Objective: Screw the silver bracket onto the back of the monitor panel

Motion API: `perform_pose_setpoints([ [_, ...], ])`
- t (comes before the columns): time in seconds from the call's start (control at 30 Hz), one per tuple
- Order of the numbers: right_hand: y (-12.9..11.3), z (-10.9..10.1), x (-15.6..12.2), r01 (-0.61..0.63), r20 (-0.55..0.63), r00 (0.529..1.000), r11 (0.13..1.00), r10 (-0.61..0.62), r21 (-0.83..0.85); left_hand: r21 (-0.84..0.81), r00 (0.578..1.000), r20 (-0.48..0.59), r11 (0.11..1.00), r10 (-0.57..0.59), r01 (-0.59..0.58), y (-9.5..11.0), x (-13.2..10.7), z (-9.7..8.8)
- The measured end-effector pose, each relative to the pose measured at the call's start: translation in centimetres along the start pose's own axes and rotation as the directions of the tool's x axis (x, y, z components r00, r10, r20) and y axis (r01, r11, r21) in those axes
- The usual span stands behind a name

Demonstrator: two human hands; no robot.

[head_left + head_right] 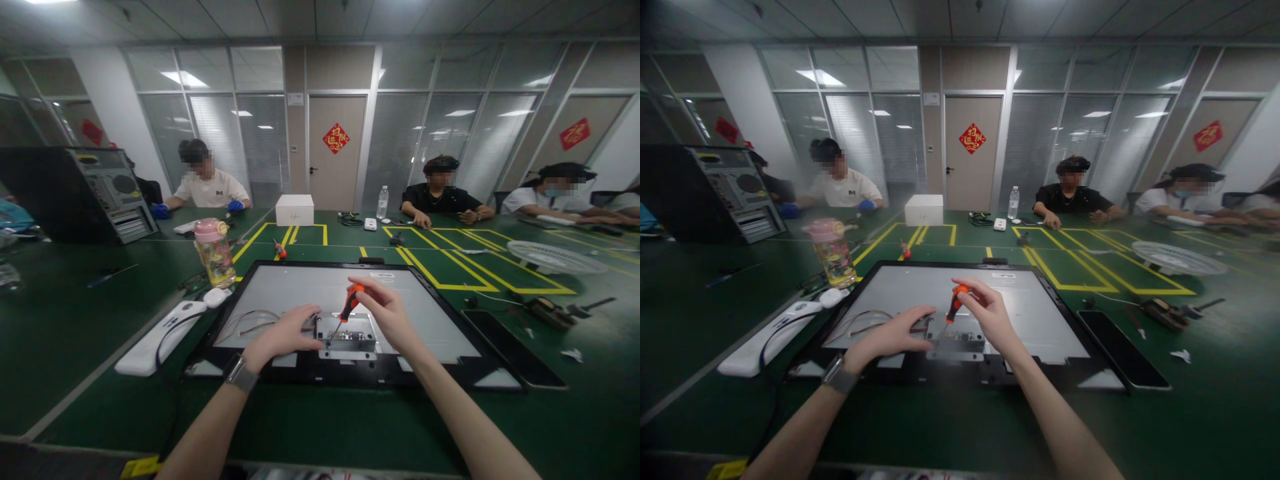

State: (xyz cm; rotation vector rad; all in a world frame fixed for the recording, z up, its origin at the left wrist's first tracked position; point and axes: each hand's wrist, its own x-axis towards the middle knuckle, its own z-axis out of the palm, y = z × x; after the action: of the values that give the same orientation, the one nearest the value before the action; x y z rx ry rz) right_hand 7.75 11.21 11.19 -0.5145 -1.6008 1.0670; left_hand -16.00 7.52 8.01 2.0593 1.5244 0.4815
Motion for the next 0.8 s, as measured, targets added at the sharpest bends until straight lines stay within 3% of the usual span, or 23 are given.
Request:
perform_pose_setpoints([
  [0.13,-0.19,0.3,-0.29,-0.002,0.042,0.999,1.0,0.002,0.006,0.011,1.0,0.001,1.0,0.029,-0.029,-0.21,-0.08,0.07],
  [0.3,-0.09,0.44,-0.35,0.025,0.01,1.0,1.0,-0.025,0.0,0.011,1.0,0.004,1.0,0.022,-0.022,-0.28,-0.05,0.03],
  [0.5,-0.36,0.39,-0.23,-0.014,0.077,0.997,0.998,0.01,0.058,0.003,1.0,0.009,1.0,0.02,-0.02,-0.05,0.03,-0.08],
  [0.7,-0.69,0.63,-0.33,0.151,-0.064,0.984,0.967,-0.167,-0.206,0.0,1.0,0.008,1.0,-0.002,0.002,0.34,-0.11,-0.22],
  [0.8,-0.94,0.75,-0.59,0.169,-0.013,0.984,0.959,-0.176,-0.229,0.006,1.0,0.006,1.0,0.011,-0.011,0.2,-0.03,-0.16],
])
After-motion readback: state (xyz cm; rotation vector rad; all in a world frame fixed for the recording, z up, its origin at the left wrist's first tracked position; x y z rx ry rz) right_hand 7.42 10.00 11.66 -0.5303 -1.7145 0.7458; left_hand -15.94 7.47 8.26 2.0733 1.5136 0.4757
